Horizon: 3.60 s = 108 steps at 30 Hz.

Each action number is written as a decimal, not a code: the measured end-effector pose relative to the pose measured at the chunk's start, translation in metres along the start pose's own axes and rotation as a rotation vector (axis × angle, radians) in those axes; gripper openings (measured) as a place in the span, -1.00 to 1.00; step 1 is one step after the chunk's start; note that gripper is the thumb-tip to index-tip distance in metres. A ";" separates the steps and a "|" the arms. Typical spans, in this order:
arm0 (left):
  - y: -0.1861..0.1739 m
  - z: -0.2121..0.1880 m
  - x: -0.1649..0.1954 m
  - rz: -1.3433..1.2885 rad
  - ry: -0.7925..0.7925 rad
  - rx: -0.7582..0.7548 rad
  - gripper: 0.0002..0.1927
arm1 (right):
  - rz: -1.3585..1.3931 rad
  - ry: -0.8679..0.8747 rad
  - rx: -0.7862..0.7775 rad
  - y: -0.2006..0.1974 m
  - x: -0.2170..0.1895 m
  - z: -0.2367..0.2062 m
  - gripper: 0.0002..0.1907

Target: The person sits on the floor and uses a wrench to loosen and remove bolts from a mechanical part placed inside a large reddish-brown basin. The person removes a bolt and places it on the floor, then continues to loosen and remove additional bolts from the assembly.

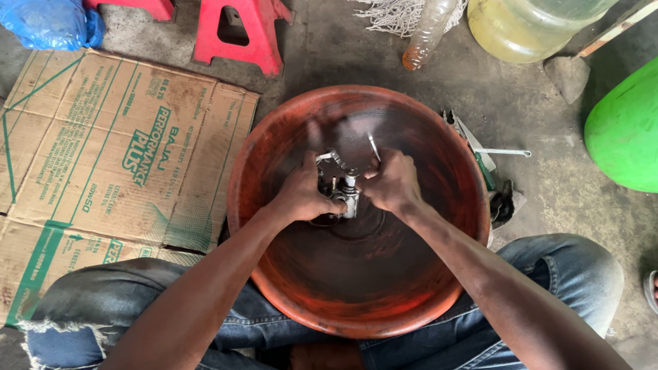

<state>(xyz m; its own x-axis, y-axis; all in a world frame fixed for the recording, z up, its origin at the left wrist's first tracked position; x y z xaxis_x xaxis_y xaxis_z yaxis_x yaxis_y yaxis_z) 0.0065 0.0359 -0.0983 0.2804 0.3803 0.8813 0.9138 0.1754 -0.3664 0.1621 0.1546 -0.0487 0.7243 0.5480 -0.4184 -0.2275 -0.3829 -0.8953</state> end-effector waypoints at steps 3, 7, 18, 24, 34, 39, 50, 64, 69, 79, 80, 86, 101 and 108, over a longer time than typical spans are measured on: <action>0.000 0.000 0.000 -0.008 0.039 0.008 0.20 | 0.045 -0.032 0.008 -0.002 0.009 0.006 -0.79; 0.000 -0.001 0.000 0.003 0.047 0.013 0.22 | -0.025 0.090 -0.166 -0.015 0.020 0.012 -0.79; -0.017 -0.002 0.010 0.033 -0.005 -0.141 0.32 | 0.121 0.129 -0.408 -0.032 0.013 0.010 -0.66; -0.032 -0.006 0.028 0.121 0.074 -0.325 0.22 | 0.258 0.129 -0.672 -0.027 0.047 0.020 -0.66; -0.038 -0.016 0.030 0.196 0.391 -0.295 -0.12 | 0.150 0.073 -0.838 -0.023 0.029 0.002 -0.69; -0.040 -0.015 0.029 0.166 0.471 -0.246 -0.22 | 0.213 0.006 -0.888 -0.023 0.010 -0.011 -0.69; -0.045 -0.024 0.045 0.167 0.337 -0.290 -0.28 | 0.386 0.114 -0.960 -0.020 -0.006 -0.030 -0.69; -0.028 -0.037 0.056 0.115 0.247 -0.379 -0.02 | -0.089 -0.323 -0.526 -0.013 -0.025 -0.025 -0.82; -0.028 -0.029 0.046 0.088 0.217 -0.368 -0.03 | -0.332 -0.390 -0.338 -0.026 -0.025 -0.022 -0.86; -0.048 -0.017 0.031 -0.166 0.173 -0.372 0.03 | 0.178 -0.133 -0.652 -0.026 -0.005 -0.008 -0.75; -0.050 -0.017 0.031 -0.161 0.135 -0.367 0.03 | 0.258 -0.108 -0.701 -0.022 -0.005 -0.013 -0.77; -0.052 -0.022 0.040 -0.053 0.126 -0.337 -0.04 | 0.508 -0.091 -0.833 -0.010 -0.010 -0.028 -0.68; -0.051 -0.024 0.043 -0.046 0.096 -0.339 0.00 | 0.514 0.199 -0.955 -0.019 -0.028 -0.033 -0.75; -0.049 -0.023 0.038 -0.131 0.152 -0.369 -0.07 | 0.396 0.020 -0.826 -0.020 -0.021 -0.021 -0.72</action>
<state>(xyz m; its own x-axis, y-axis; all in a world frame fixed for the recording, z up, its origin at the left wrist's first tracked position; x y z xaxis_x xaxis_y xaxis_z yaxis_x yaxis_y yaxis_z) -0.0209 0.0206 -0.0402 0.1699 0.2334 0.9574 0.9808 -0.1344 -0.1412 0.1648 0.1353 -0.0193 0.7054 0.2532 -0.6620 0.0708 -0.9545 -0.2896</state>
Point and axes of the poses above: each hand's wrist, its own z-axis towards the middle knuckle, its own y-axis out of the palm, x = y × z, the point moved 1 cm from there along z, towards the middle knuckle, and after that the axes turned 14 degrees about -z, right-handed, at the moved point
